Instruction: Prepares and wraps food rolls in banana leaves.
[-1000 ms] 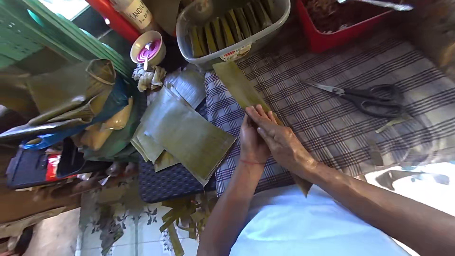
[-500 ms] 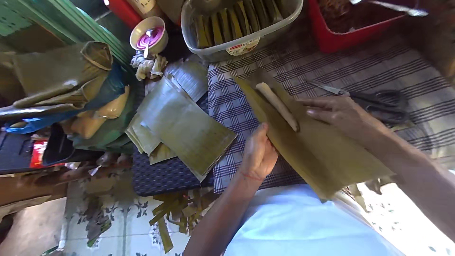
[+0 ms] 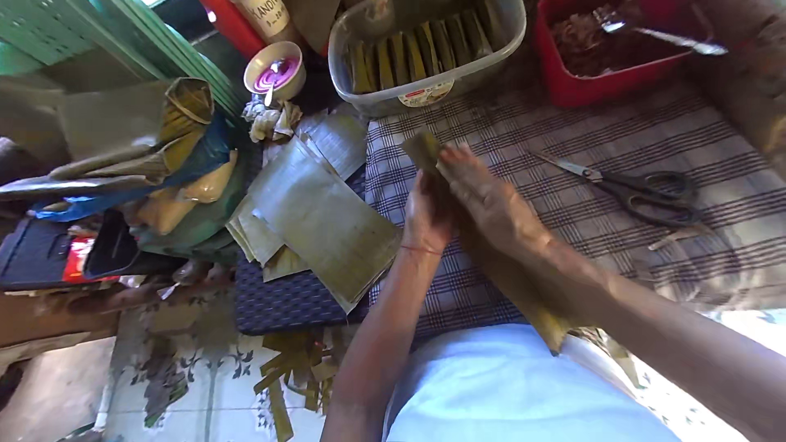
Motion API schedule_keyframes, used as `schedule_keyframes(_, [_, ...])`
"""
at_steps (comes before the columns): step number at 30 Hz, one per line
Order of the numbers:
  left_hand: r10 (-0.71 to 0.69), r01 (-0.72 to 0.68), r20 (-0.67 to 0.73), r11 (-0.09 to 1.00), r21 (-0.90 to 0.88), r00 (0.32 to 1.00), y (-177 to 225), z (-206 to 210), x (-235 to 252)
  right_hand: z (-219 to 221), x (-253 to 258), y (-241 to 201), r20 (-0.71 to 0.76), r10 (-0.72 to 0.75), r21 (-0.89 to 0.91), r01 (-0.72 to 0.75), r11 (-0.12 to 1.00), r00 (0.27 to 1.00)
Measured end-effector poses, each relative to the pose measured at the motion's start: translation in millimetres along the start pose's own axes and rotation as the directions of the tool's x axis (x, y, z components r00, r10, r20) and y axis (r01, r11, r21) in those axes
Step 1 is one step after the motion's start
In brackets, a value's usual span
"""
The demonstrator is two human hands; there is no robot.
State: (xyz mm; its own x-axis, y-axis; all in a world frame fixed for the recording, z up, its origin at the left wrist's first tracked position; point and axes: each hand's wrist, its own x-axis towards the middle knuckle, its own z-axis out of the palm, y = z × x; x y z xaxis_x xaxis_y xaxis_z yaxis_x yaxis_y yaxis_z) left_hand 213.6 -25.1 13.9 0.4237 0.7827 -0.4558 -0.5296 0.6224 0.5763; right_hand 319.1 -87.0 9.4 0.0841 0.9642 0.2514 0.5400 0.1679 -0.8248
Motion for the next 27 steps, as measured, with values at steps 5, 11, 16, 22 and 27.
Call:
schedule_keyframes(5, [0.004,-0.008,0.115,0.999,0.034,0.993,-4.4,3.4,-26.6,0.4,14.7,27.7,-0.055,-0.027,-0.201,0.015,0.979,0.998])
schedule_keyframes(11, [-0.011,0.009,0.087,1.0,0.019,0.996,-1.1,4.1,-25.0,15.2,-9.6,-16.1,-0.017,-0.152,-0.095,0.15,0.984,0.988])
schedule_keyframes(16, [0.001,0.004,0.239,1.0,-0.021,0.971,-5.7,-11.7,-22.3,-3.6,19.1,26.5,-0.102,0.0,-0.174,-0.018,0.985,0.995])
schedule_keyframes(22, [-0.049,0.092,0.318,0.988,-0.121,0.947,-7.8,-33.0,1.1,19.0,-13.0,1.4,0.022,-0.143,0.053,0.142,0.989,0.989])
schedule_keyframes(27, [-0.034,0.031,0.1,0.999,0.035,0.994,-0.6,-22.9,-0.9,-24.2,16.9,18.3,0.052,0.257,0.202,-0.262,0.944,0.965])
